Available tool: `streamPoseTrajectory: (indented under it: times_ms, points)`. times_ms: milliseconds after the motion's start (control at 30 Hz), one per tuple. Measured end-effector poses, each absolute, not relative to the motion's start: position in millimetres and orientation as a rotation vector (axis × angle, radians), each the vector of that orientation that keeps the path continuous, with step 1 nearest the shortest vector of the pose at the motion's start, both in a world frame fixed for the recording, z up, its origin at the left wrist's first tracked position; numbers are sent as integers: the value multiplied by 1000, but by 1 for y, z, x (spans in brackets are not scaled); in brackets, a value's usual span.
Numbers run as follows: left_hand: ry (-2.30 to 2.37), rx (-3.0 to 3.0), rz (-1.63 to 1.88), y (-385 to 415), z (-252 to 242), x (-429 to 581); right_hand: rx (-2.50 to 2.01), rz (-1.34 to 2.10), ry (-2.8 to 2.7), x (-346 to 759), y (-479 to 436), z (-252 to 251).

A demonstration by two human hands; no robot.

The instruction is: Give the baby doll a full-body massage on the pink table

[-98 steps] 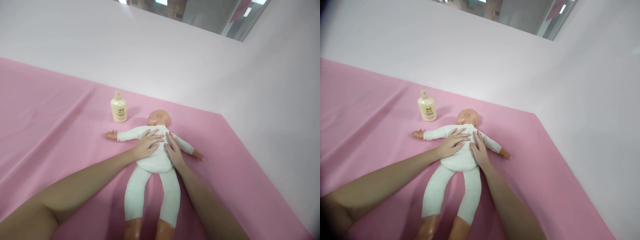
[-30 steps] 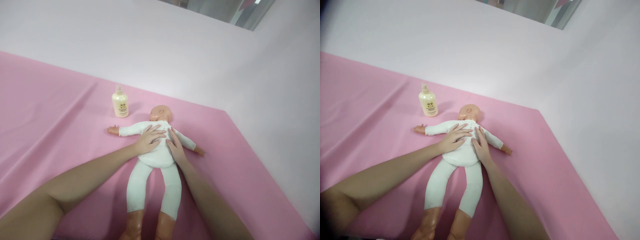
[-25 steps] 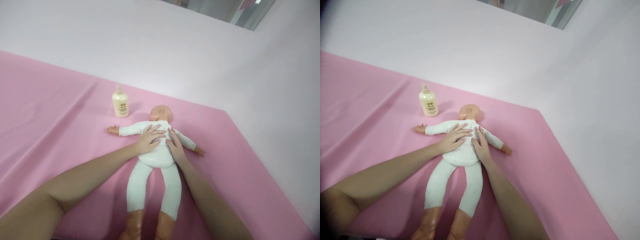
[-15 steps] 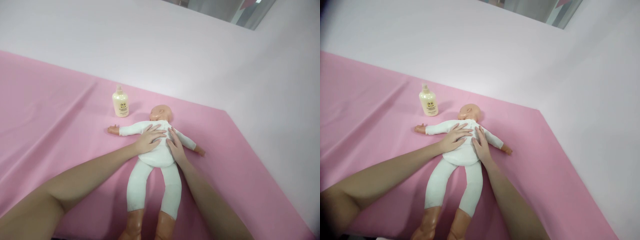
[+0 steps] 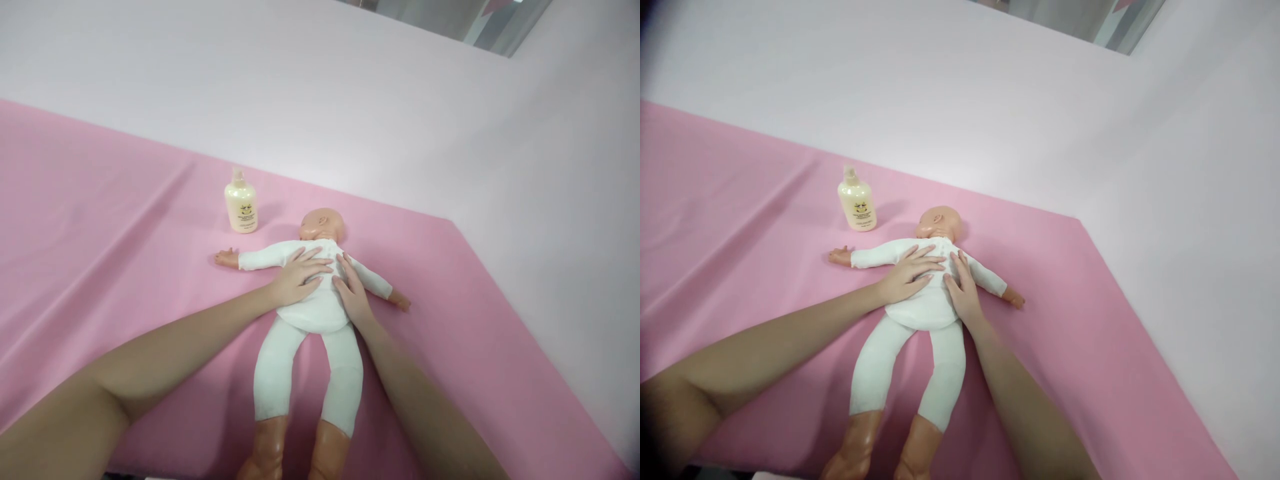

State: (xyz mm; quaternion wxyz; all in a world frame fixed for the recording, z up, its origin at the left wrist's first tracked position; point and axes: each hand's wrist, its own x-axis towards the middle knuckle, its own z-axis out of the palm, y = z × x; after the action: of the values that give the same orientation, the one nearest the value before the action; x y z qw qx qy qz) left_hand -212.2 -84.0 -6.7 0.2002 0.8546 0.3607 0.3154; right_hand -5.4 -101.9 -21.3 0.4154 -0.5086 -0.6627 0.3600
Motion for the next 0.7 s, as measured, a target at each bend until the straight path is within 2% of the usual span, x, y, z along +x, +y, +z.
streamPoseTrajectory:
  times_ms: [700]
  points:
    - [1026, 2378, 861, -86, -3, -212, -1291, 902, -1672, -7, -101, -20]
